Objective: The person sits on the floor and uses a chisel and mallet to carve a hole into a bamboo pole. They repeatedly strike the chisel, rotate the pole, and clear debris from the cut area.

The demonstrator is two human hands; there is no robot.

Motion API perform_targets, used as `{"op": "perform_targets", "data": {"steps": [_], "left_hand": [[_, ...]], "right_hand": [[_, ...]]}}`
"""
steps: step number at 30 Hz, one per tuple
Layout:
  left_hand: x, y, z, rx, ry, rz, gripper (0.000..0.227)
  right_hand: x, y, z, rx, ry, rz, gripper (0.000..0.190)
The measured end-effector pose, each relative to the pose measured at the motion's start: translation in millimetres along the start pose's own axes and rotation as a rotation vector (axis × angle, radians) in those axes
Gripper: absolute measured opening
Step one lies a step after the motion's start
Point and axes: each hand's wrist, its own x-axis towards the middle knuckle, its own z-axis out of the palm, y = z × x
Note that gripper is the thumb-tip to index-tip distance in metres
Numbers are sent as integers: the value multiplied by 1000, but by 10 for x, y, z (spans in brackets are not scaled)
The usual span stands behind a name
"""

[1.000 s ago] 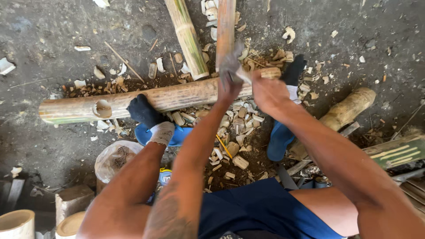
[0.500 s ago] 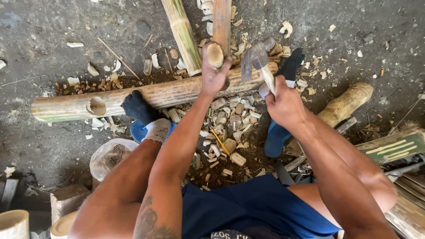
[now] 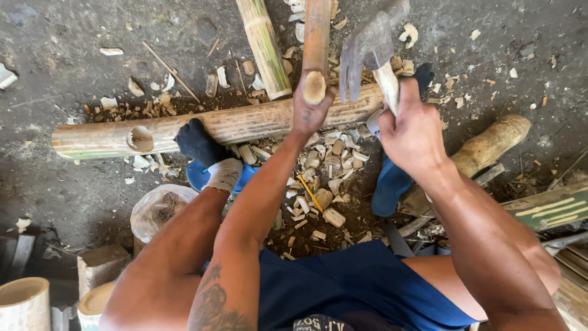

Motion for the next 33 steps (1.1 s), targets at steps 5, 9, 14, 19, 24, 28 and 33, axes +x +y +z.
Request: {"op": "perform_targets", "data": {"steps": [5,9,14,19,24,28,33], "left_hand": [[-92,-155,-31,378,-65,341,41],[-147,-187,25,280,-43,14,41],[-64,-100,58,149,-103,41,41],[-198,-205,43,341,-180,-206,41],[-195,-503,-8,433,-86,-32,45],[-74,-628,-158,350,92,144,45],[151,-234,-269,162,257,-53,58]], "right_hand": [[122,-186,237,-322,-81,-129,27],[140,-419,-35,-401,-190,-96,18],[91,-618,-653,-3,228,-361,19],[223,-381,-18,-450,-200,-159,32],[187,-1,441,-384,-435,54,21],[13,13,377,-247,-155,-11,28],[-58,-55,228,-93,-150,123,30]]}}
